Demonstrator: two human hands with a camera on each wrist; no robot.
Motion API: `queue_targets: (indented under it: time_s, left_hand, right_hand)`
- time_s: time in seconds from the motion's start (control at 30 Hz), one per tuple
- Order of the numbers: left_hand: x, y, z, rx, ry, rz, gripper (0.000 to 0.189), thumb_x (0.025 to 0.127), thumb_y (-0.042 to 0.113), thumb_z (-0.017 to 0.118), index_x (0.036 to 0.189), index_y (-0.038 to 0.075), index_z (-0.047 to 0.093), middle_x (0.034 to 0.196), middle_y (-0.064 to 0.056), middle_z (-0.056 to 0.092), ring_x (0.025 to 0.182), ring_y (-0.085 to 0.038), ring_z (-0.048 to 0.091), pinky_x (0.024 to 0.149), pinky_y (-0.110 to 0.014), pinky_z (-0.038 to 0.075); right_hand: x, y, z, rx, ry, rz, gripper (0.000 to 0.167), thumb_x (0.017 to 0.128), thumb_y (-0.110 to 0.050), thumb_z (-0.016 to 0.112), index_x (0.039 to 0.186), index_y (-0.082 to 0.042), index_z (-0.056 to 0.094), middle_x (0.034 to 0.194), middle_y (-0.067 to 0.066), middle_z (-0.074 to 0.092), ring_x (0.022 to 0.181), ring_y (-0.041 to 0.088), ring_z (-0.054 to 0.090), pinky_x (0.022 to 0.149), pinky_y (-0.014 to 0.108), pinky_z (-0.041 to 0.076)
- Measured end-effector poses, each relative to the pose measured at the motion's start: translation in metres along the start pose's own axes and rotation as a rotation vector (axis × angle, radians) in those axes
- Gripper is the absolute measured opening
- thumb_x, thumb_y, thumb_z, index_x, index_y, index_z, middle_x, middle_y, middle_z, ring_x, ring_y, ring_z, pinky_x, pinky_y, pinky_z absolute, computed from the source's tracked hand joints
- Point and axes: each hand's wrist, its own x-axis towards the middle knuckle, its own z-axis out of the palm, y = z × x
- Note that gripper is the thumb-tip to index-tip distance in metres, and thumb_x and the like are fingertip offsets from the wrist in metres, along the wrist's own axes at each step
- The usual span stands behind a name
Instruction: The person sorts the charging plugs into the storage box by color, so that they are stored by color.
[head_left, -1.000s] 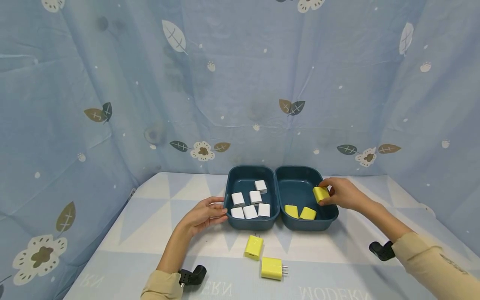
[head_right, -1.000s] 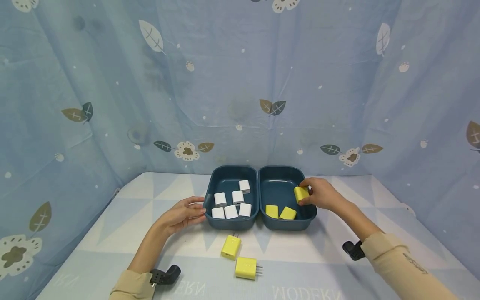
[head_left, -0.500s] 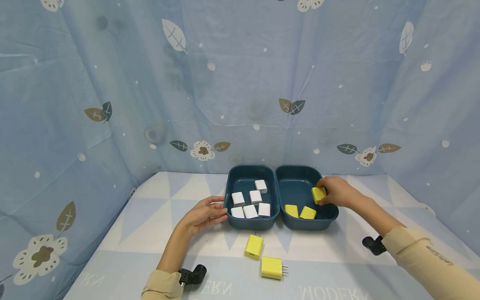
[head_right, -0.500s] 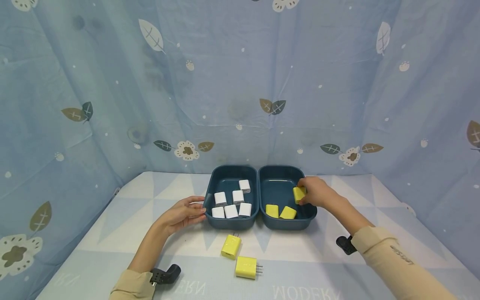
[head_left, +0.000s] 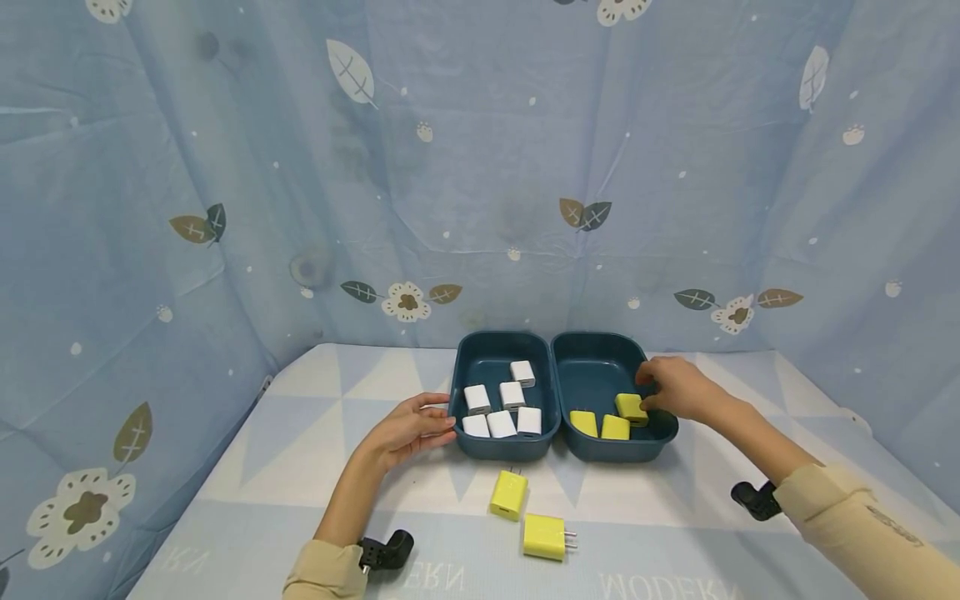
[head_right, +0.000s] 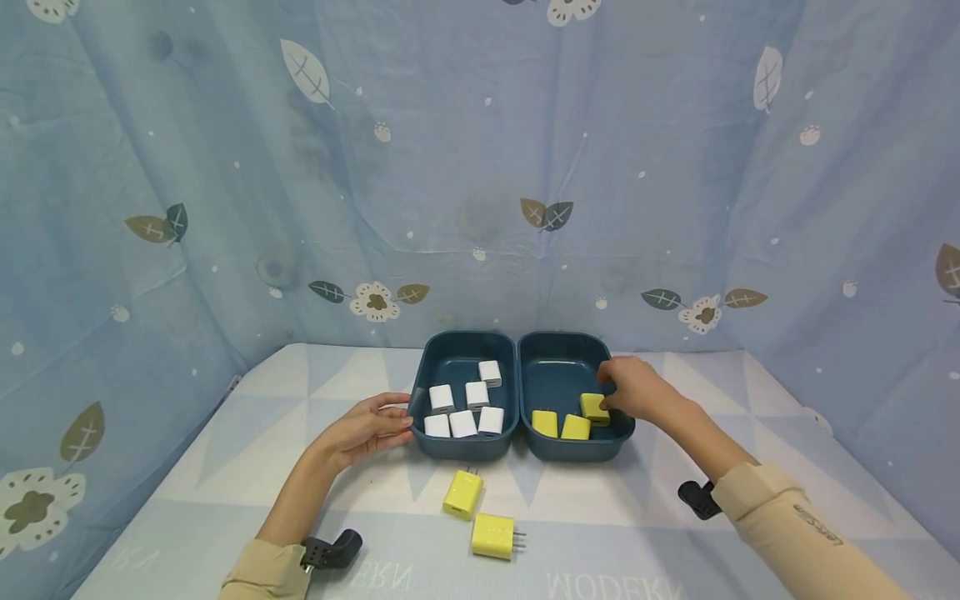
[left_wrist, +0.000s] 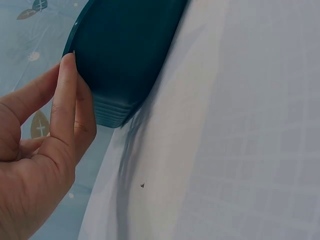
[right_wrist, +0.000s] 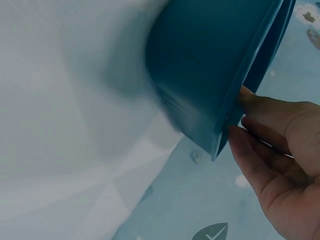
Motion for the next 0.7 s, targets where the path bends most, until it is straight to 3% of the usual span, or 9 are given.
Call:
queue_targets:
  time_s: [0.23,0.43,0.7]
  left_hand:
    - [0.0,0.0,0.001,-0.001,0.001,0.001,0.055,0.095,-0.01,0.055,0.143,-0.01,0.029,0.099,-0.011,0.054,0.084,-0.016,0.066,0.085,-0.031,0.059]
    - [-0.001,0.001,0.0,0.015,0.007,0.001,0.055,0.095,-0.01,0.055,0.144,-0.01,0.029,0.099,-0.011,0.054,0.084,-0.016,0.066,0.085,-0.031,0.059]
    - [0.0,0.001,0.001,0.022,0.007,-0.002,0.055,0.095,-0.01,0.056,0.144,-0.009,0.03,0.101,-0.012,0.055,0.085,-0.017,0.066,0.085,-0.031,0.059]
  right_hand:
    - [-0.011,-0.011,-0.002,0.077,0.019,-0.012,0.031,0.08,-0.011,0.083,0.104,0.003,0.069,0.093,0.009,0.066,0.077,0.019,0.061,0.064,0.032,0.058]
    - [-0.025,-0.032,-0.002,0.1,0.057,-0.081,0.032,0.078,-0.012,0.085,0.104,-0.001,0.07,0.088,0.001,0.063,0.071,0.012,0.053,0.057,0.024,0.051]
    - [-0.043,-0.066,0.009,0.136,0.054,-0.15,0.034,0.076,-0.016,0.087,0.104,-0.007,0.07,0.088,-0.005,0.061,0.069,0.005,0.05,0.057,0.021,0.05]
